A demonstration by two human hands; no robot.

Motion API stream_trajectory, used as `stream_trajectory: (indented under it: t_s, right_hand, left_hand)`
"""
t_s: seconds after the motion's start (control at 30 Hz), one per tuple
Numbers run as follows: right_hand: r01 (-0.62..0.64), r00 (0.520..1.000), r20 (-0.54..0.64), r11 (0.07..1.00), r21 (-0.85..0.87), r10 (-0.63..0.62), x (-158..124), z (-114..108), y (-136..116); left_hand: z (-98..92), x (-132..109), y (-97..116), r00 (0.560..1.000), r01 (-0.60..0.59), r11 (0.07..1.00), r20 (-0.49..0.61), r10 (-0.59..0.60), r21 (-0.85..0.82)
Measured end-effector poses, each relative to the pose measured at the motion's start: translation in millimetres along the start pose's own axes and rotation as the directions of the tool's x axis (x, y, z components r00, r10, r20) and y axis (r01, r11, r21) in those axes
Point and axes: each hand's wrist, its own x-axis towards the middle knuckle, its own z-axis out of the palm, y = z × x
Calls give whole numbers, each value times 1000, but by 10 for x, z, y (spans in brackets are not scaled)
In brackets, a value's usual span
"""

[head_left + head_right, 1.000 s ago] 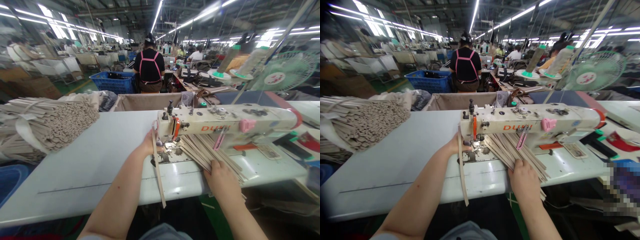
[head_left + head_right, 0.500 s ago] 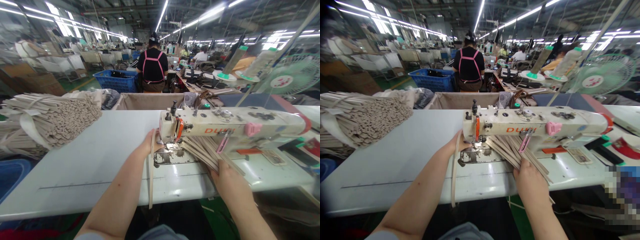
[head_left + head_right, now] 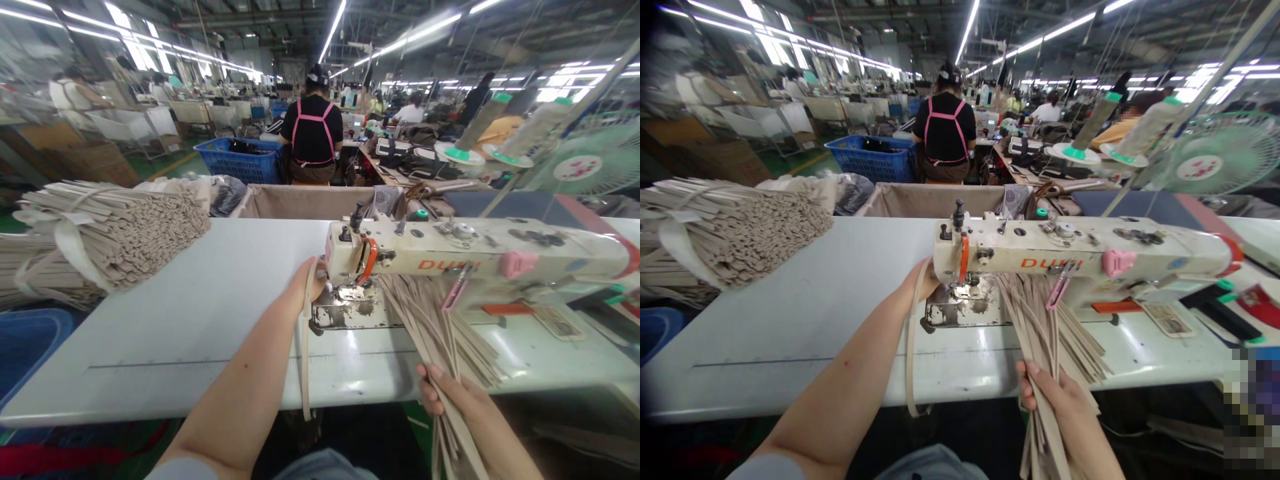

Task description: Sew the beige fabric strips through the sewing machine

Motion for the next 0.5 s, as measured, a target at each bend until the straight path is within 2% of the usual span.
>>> stream_trajectory:
  t_s: [0.1,0.2,0.33,0.4,0.5]
  right_hand:
    - [-73,997,42,983,168,67,-60,-1,194]
    - [-47,999,12,977,210,45,-144,61,391]
    - [-148,984,118,982,120,134,-267,250,619]
    - [-210,964,176,977,30,201,-305,336,714]
    - [-252,945,202,966,-54,258,-322,385,825]
  left_hand:
    - [32,-1,-8,1000,-6,1000,4,6,-12]
    - [91,6,-42,1000,-26,999,-16,25,-31]
    - [151,14,-75,996,-77,995,-54,73,-65]
    - [157,14,-69,996,-70,994,-57,66,-82]
    - [155,21,-57,999,-49,989,-28,45,-140]
